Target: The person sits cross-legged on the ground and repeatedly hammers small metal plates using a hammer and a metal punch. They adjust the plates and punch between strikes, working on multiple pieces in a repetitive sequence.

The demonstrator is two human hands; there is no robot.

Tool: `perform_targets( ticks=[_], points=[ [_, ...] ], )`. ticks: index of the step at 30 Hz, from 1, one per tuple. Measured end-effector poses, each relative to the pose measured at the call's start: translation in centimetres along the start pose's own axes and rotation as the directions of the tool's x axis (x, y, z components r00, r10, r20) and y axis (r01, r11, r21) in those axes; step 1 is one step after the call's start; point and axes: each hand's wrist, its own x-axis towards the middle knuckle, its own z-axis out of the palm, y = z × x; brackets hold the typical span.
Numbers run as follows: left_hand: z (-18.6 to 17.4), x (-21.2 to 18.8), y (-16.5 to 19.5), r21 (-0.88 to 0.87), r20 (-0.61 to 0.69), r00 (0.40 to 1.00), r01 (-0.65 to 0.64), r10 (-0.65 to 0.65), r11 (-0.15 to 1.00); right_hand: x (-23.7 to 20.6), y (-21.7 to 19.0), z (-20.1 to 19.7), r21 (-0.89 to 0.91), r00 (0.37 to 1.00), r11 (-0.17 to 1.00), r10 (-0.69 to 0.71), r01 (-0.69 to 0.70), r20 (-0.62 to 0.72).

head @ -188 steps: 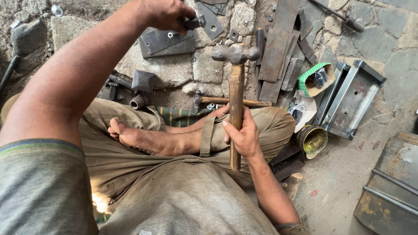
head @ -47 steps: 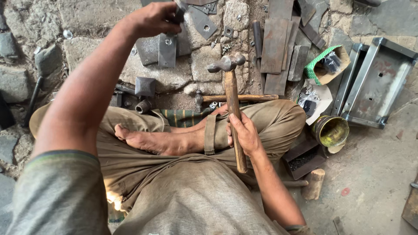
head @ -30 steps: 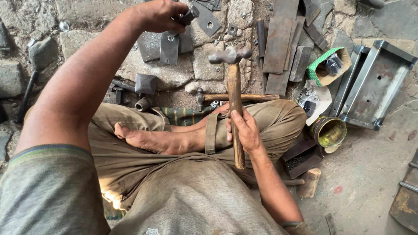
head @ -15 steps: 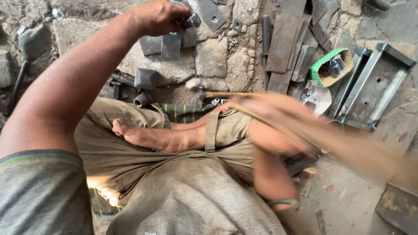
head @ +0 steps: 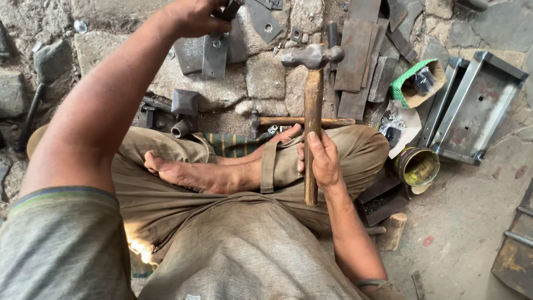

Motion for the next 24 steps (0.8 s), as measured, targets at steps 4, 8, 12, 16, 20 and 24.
perform_targets(
  ticks=[4,8,12,16,20,24],
  points=[
    [-0.7,0.4,0.9,0.097,0.026,0.997,0.064,-0.067,0.993,-0.2,-0.3,-1.4,0.06,0.995,0.993,-0.101,0.1,0.014],
    [0.2,-0.2,1.5,0.108,-0.009,0.997,0.083,-0.083,0.991,-2.4,-6.8,-3.1,0.222,0.826,0.81,-0.563,0.544,0.028],
    [1.8,-1.4,1.5,0.126,-0.092,0.992,0.093,-0.082,0.988,-5.2,-15.9,-2.5,0.64,0.464,0.379,-0.885,0.668,0.039],
    [2.6,-3.5,1.6,0.101,-0.195,0.981,0.038,-0.018,0.994,1.3,-13.5,4.7,0.154,0.324,0.292,-0.905,0.944,-0.275],
    [3.4,-5.2,2.1,0.051,-0.233,0.964,0.145,-0.129,0.988,7.8,-7.0,7.1,-0.569,0.988,0.813,-0.052,0.128,0.148],
    [3.0,-5.2,1.7,-0.237,-0.447,0.884,0.035,-0.141,0.971,5.3,-5.5,2.0,-0.286,0.977,0.945,-0.111,0.161,0.182]
  ],
)
